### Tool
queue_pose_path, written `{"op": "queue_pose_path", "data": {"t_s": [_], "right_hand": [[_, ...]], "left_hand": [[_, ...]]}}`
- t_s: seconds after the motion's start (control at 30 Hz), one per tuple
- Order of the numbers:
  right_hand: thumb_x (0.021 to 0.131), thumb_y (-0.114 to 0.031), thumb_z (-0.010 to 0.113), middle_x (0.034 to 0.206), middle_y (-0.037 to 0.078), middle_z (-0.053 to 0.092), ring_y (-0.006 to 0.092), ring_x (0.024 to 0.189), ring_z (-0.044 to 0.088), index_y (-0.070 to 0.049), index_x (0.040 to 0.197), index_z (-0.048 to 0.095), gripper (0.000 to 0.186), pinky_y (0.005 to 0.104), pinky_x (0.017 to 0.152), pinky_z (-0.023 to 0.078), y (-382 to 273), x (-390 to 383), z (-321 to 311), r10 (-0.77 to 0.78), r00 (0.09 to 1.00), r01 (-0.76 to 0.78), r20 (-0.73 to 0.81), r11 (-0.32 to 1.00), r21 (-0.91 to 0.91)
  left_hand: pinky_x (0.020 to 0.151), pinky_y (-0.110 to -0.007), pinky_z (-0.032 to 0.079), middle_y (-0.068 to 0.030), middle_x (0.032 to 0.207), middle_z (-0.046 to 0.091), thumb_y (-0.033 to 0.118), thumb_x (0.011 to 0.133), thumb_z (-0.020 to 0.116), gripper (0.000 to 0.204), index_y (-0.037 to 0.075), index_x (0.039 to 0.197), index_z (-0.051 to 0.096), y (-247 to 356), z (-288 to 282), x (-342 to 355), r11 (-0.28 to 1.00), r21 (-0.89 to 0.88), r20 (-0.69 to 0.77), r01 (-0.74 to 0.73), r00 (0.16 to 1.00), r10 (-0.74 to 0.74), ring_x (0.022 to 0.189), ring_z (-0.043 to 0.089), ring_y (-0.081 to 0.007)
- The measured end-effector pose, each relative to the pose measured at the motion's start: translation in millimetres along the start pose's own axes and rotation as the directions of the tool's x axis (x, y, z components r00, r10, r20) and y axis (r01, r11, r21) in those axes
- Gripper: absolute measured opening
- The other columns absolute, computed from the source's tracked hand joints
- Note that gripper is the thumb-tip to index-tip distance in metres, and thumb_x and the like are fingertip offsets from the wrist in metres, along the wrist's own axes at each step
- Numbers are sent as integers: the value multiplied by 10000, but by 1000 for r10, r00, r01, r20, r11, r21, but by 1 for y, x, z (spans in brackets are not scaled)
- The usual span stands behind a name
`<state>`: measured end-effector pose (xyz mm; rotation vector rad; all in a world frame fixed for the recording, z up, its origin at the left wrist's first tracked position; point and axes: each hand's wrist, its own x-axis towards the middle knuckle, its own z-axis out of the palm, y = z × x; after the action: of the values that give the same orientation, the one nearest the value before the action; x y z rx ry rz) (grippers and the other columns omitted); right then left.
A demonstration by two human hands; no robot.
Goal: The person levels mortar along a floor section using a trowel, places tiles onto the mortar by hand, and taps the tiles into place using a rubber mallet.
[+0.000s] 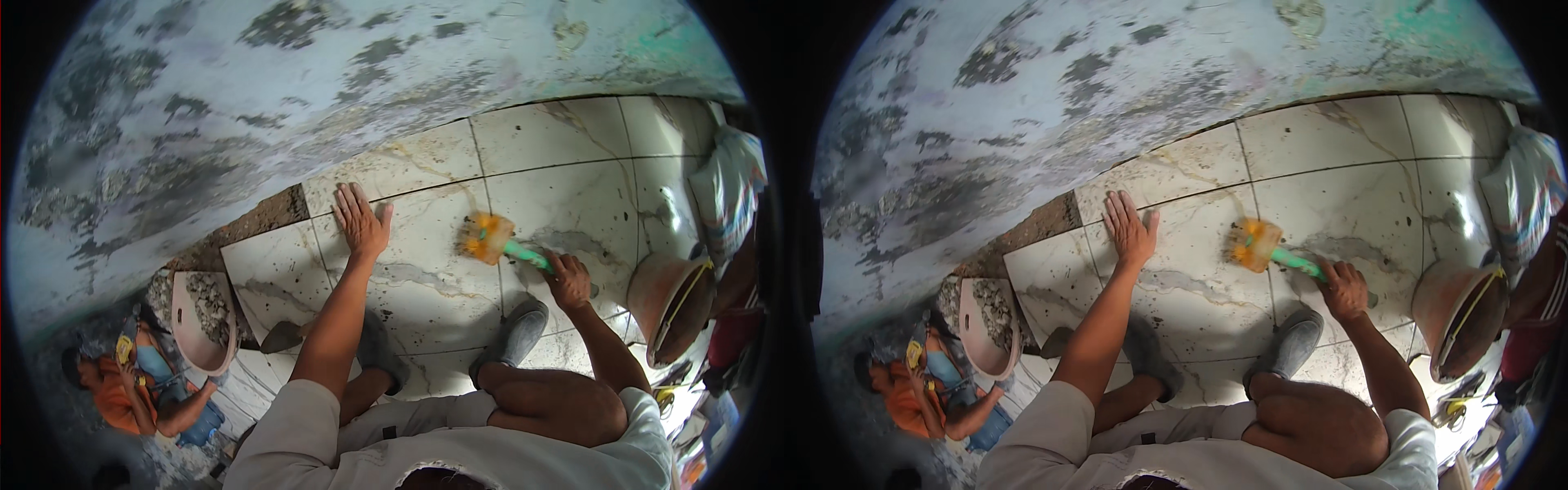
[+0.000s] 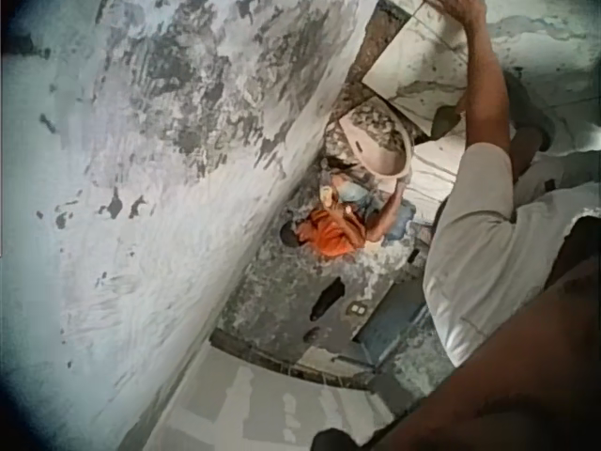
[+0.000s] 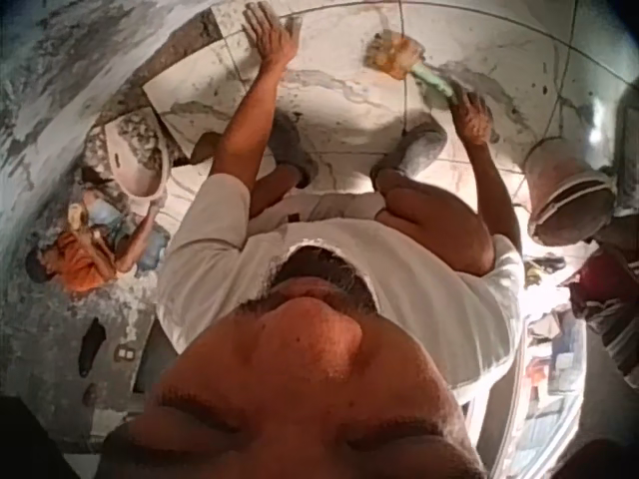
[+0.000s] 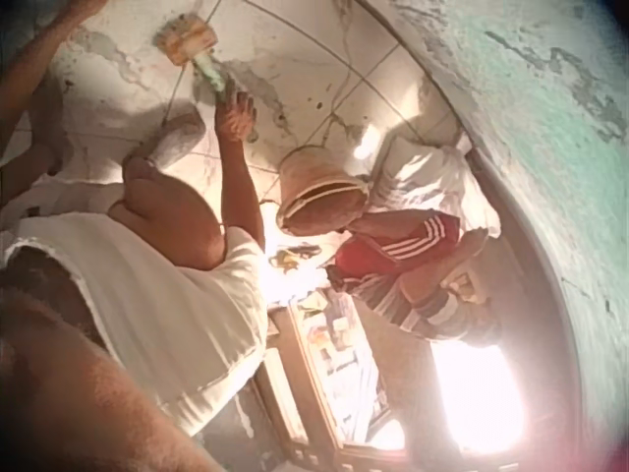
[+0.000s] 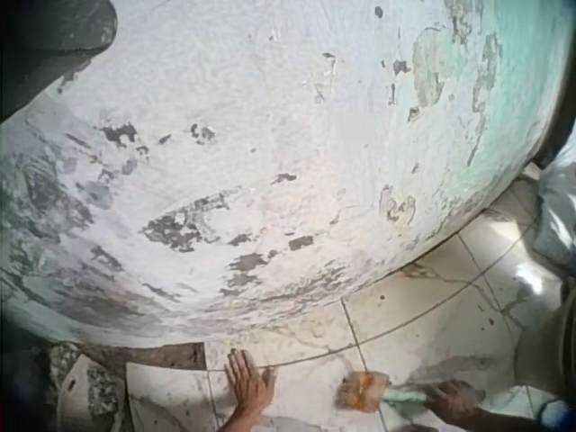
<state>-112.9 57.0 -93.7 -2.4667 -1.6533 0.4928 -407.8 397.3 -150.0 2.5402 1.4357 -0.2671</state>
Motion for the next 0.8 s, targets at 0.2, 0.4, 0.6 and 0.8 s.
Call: {"op": "queue_pose_path", "data": {"t_s": [0.2,0.4,0.6,0.8], "right_hand": [[795,-239,725,889,85,606,303,804,612,-151,1208,597,441,420,688,501,10,14,-5,82,988,-79,-135,997,28],[807,-235,719,864,95,602,301,785,617,-127,1183,585,413,406,670,504,-49,74,-34,-78,987,99,-140,984,148],[818,-241,712,830,102,607,307,768,624,-102,1138,582,372,411,669,510,-116,158,-38,-387,922,382,-17,904,193],[847,-262,684,869,124,633,324,788,640,-80,1192,572,406,422,689,528,-132,182,-38,-433,899,439,-68,887,145]], "left_hand": [[1173,-511,13,-258,1570,19,619,931,393,947,-64,1495,59,-32,2,13,934,-131,-109,333,931,-347,1464,7,-386],[1170,-512,30,-268,1564,52,699,873,434,1051,-74,1490,78,-34,0,3,884,-217,-118,415,887,-446,1462,31,-388],[1146,-566,115,-299,1532,166,597,889,501,942,-80,1467,193,-33,8,-18,934,-151,-254,323,901,-353,1441,142,-419],[1140,-570,132,-283,1511,225,542,888,531,875,-69,1451,254,6,0,-39,955,-236,-356,181,898,-258,1422,189,-417]]}}
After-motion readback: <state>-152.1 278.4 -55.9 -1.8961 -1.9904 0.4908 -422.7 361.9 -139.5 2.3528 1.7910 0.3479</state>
